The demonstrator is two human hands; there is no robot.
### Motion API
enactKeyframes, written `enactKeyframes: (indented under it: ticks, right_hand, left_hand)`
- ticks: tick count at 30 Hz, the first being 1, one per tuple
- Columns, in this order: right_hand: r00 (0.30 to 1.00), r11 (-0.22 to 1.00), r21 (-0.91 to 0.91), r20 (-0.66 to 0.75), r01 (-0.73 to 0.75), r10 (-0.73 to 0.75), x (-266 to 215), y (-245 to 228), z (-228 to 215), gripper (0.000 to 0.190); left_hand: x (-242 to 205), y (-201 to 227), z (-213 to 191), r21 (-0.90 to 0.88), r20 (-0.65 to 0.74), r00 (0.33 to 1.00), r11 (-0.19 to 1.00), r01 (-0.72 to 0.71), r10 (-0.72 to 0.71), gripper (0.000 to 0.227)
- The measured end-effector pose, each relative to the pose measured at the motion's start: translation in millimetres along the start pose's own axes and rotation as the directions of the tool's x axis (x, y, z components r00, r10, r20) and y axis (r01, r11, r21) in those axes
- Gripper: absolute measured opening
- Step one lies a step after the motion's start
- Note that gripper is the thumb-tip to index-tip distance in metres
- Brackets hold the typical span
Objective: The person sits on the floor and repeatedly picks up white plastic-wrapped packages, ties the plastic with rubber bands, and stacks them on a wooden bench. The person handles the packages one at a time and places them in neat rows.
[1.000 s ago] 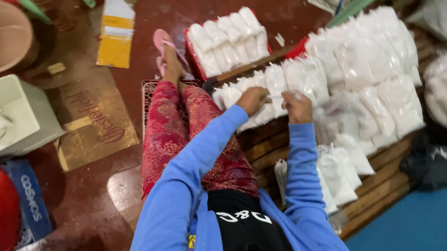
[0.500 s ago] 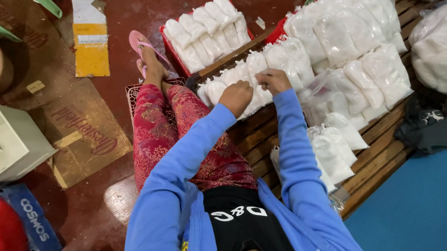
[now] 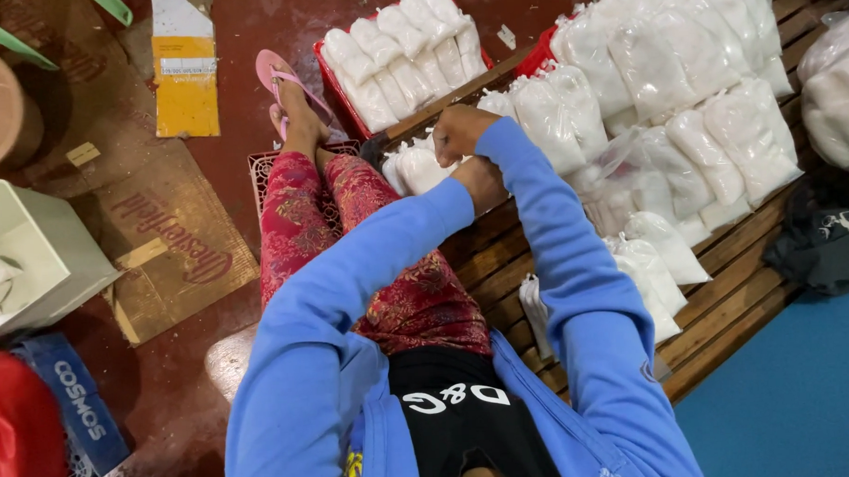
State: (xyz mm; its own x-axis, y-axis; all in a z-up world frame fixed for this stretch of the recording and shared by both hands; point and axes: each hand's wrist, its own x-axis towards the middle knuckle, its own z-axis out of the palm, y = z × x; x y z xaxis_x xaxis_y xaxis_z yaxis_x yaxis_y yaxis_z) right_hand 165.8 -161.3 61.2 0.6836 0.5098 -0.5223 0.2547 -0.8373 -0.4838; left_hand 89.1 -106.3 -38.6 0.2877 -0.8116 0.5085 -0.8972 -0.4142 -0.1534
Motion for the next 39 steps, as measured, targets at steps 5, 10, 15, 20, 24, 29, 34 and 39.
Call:
enactKeyframes:
  ticks: [5,10,15,20,24,29,34,39]
  right_hand:
    - [0.992,0.988,0.144,-0.122,0.049,-0.032,-15,-6,-2,0.006]
    - [0.798,0.913,0.097,-0.527,0.397,-0.291,-69,-11,-6,0.010]
    - [0.262,0.958,0.032,-0.964,0.284,-0.046,-123,-5,53,0.009]
    - [0.309,0.935,-0.249,-0.895,0.253,-0.322,-95,25,115,0.036]
    - [0.214,0.832,-0.549,-0.807,0.073,-0.551,-61,30,127,0.029]
    - [0.278,0.865,0.081,-0.958,0.496,-0.070,-72,17,113,0.006]
    - [0.453,0.816,0.392,-0.872,0.426,0.183,-82,25,111,0.014]
    - [0.586,0.752,0.551,-0.762,0.363,0.275,-90,13,89,0.009]
  left_hand:
    - [-4,-11,14,-0.061,-0.073,0.994,0.995,0.082,-0.086,0.017]
    - [-2,-46,16,-0.116,-0.147,0.972,0.979,0.170,-0.186,0.015]
    - [2,-88,39,-0.267,0.698,0.580,0.598,0.755,-0.420,0.026]
    - [3,-88,-38,-0.317,0.783,0.501,0.457,0.831,-0.368,0.016]
    - [-17,-86,17,-0.328,0.740,0.459,0.331,0.885,-0.493,0.013]
    - [-37,-87,-21,-0.546,0.683,0.576,0.209,0.811,-0.449,0.020]
    - [-50,-72,-27,-0.753,0.554,0.674,0.051,0.656,-0.488,0.028]
    - [-49,-65,-45,-0.844,0.269,0.799,0.268,0.464,-0.538,0.018]
